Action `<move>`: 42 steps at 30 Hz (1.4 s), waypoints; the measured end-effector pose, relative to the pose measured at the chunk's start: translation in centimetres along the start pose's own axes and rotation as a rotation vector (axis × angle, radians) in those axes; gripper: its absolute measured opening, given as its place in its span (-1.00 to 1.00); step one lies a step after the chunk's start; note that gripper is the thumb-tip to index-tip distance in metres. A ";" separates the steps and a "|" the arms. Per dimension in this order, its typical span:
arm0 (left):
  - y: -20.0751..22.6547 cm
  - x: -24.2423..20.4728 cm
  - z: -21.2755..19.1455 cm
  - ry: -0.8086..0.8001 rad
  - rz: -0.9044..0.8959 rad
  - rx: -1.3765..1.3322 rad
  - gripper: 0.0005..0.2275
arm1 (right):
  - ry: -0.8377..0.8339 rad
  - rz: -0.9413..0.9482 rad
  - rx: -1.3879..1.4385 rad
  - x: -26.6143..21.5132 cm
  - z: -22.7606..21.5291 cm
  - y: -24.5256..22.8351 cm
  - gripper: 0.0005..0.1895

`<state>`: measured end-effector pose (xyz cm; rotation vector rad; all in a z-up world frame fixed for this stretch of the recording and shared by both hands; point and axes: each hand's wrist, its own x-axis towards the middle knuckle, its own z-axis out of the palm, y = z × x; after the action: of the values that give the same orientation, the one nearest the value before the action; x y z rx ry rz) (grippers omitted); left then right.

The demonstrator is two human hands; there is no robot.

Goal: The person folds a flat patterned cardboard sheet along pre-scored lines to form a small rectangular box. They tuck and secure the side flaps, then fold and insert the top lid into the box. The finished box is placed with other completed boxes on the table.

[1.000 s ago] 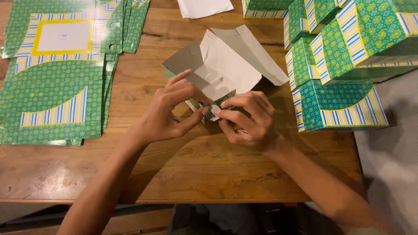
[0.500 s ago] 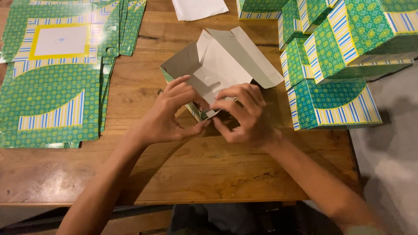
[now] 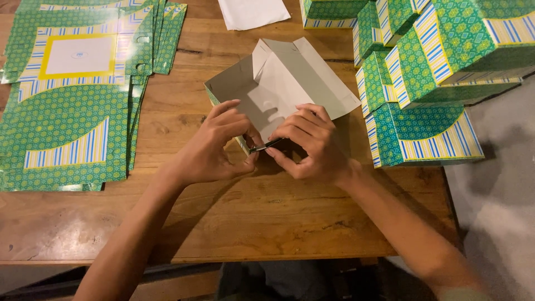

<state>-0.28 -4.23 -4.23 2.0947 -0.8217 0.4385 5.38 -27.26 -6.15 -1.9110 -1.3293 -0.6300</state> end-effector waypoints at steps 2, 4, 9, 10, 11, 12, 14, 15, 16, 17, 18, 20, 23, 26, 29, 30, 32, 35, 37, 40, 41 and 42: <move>0.0 0.0 -0.1 -0.003 0.005 0.019 -0.82 | -0.003 -0.001 0.002 0.0 0.0 -0.1 -0.84; 0.1 0.0 -0.1 -0.008 0.010 0.038 -0.82 | -0.006 -0.001 0.003 0.0 0.0 -0.1 -0.85; 0.3 0.2 -0.3 0.005 0.015 0.116 -0.82 | 0.007 -0.015 0.007 0.0 0.3 -0.1 -0.86; 0.4 0.1 -0.3 0.005 0.016 0.116 -0.82 | 0.007 -0.016 0.006 0.0 0.3 -0.1 -0.86; 0.5 0.1 -0.4 -0.004 0.017 0.139 -0.82 | 0.004 -0.018 0.001 0.0 0.3 -0.2 -0.86; 0.6 0.1 -0.4 -0.013 0.018 0.162 -0.82 | 0.000 -0.022 -0.006 -0.1 0.3 -0.2 -0.85; -0.1 -0.2 -0.2 -0.009 0.023 0.177 -0.83 | -0.001 -0.018 -0.010 -0.1 0.4 -0.3 -0.85; -0.4 -0.3 -0.1 -0.006 0.025 0.192 -0.85 | -0.002 -0.013 -0.012 -0.1 0.4 -0.4 -0.85; -0.3 -0.3 -0.2 -0.005 0.023 0.191 -0.85 | -0.003 -0.012 -0.010 -0.2 0.4 -0.3 -0.85; -0.1 -0.2 -0.4 -0.003 0.032 0.221 -0.85 | -0.013 -0.009 -0.011 -0.3 0.5 -0.3 -0.85; 0.1 -0.2 -0.5 -0.001 0.042 0.249 -0.86 | -0.021 -0.005 -0.014 -0.5 0.5 -0.3 -0.84; 0.3 -0.3 -0.4 -0.013 0.043 0.259 -0.87 | -0.034 -0.001 -0.014 0.0 0.1 -0.6 -0.82; 0.3 -0.4 -0.4 -0.007 0.049 0.273 -0.88 | -0.050 -0.018 -0.050 0.3 -0.2 -0.4 -0.79; -0.1 -0.7 -0.3 0.027 0.055 0.287 -0.87 | -0.030 -0.053 -0.069 0.1 -0.1 0.5 -0.82; -0.7 -1.1 0.2 0.083 0.056 0.303 -0.87 | 0.003 -0.062 -0.041 -0.4 0.3 1.0 -0.87; -0.9 -1.2 0.5 0.115 0.059 0.305 -0.87 | 0.017 -0.051 -0.032 -0.6 0.5 1.0 -0.88; -0.1 -1.2 0.3 0.141 0.069 0.298 -0.86 | 0.028 -0.066 -0.025 -0.5 0.7 0.8 -0.90; -0.6 -2.2 0.6 0.181 0.098 0.318 -0.86 | 0.038 -0.085 -0.024 -0.7 1.2 0.7 -0.90; -0.8 -3.4 0.8 0.198 0.114 0.357 -0.87 | 0.039 -0.098 -0.022 -0.8 1.5 0.6 -0.89; 0.0 -4.7 0.9 0.303 0.099 0.394 -0.89 | 0.096 -0.148 -0.127 -0.5 1.3 0.6 -0.82; 0.5 -5.1 0.9 0.345 0.049 0.400 -0.90 | 0.092 -0.125 -0.131 -0.3 1.1 0.6 -0.77; 0.9 -5.6 1.0 0.387 -0.003 0.404 -0.91 | 0.086 -0.101 -0.135 -0.3 0.9 0.6 -0.71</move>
<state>-4.93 -3.19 -7.39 2.2638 -0.5311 1.0419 5.87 -26.87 -7.06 -1.9083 -1.3649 -0.8623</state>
